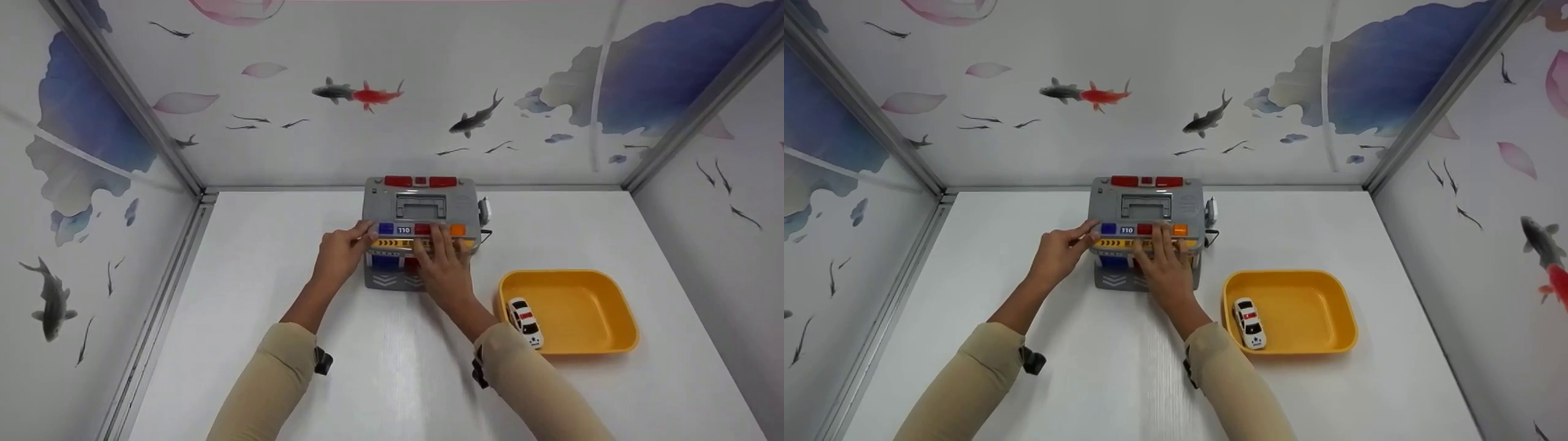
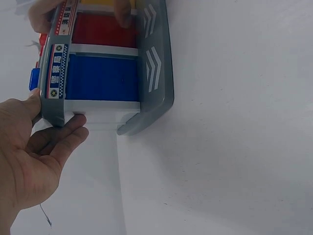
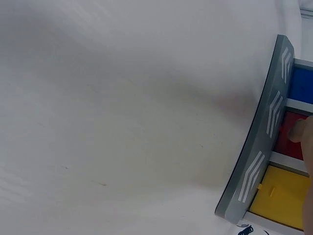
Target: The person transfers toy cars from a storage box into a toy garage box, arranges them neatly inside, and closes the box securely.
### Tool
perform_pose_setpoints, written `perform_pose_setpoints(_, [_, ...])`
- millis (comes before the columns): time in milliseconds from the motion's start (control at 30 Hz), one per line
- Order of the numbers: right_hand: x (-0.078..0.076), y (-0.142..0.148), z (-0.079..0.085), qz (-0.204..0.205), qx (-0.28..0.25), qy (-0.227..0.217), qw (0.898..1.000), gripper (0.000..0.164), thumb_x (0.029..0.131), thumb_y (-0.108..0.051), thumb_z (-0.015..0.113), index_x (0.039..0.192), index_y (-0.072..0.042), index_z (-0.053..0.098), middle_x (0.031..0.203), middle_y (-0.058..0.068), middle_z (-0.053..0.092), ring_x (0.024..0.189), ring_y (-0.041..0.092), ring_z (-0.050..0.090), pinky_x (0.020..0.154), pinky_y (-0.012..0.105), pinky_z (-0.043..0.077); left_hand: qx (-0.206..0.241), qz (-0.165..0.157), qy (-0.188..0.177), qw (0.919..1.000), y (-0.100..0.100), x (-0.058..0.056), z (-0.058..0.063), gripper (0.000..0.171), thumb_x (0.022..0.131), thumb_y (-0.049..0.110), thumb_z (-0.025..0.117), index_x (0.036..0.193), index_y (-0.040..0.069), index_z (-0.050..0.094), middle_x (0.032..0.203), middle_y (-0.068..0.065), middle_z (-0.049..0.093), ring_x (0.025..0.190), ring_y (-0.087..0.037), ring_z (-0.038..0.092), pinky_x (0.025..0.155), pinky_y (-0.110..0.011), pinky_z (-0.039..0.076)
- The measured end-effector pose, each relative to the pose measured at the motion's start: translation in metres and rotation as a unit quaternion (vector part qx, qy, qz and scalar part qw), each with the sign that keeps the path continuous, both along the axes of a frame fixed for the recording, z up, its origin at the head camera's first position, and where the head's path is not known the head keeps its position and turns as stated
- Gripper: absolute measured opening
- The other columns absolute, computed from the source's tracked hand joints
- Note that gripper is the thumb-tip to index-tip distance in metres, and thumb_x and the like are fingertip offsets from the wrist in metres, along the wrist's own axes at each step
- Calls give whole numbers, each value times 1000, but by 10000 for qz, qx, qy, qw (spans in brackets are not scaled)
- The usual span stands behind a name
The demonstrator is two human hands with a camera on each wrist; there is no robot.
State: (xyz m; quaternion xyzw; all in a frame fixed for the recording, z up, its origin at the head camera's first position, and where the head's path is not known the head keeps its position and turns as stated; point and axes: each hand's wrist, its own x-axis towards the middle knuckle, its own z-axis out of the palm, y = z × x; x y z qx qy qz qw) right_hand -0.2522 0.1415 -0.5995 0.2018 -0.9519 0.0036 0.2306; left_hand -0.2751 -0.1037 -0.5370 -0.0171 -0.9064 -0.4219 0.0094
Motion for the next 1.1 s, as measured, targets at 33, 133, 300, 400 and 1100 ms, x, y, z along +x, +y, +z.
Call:
perform_pose_setpoints(33, [1,1,2,32,-41,-58,10000,68,99,-24,85,153,-21,44,172,24,34,161,44,38,121,61,37,16,0,6,10000,0,0,1,47,110,47,67,151,25,68,154,-9,65,137,-26,72,101,-44,65])
perform_pose_setpoints(133, [1,3,9,144,-175,-233,9995,69,100,-29,84,156,-21,44,174,24,32,163,44,35,122,63,38,59,-12,16,10000,0,-1,4,46,111,45,68,151,23,68,153,-8,66,119,-22,78,86,-39,63])
perform_pose_setpoints(300, [3,9,22,413,-554,-557,9960,69,101,-30,83,158,-24,45,175,20,31,163,42,32,127,65,36,12,-140,-82,9999,-2,-3,8,46,111,45,67,152,23,67,154,-8,65,108,-17,75,78,-33,55])
perform_pose_setpoints(400, [4,12,30,606,-837,-646,9925,61,103,-28,81,155,-23,50,174,19,34,160,42,36,128,64,36,-18,-287,-235,9993,-4,-5,12,47,111,45,67,153,24,66,157,-7,63,113,-20,76,81,-35,58])
perform_pose_setpoints(1100, [4,-6,70,1872,-522,-743,9781,57,102,-29,75,153,-12,56,170,10,51,157,30,50,135,64,31,109,-652,-684,9955,-15,-8,10,47,110,45,70,154,28,67,159,-10,64,130,-35,76,101,-50,65])
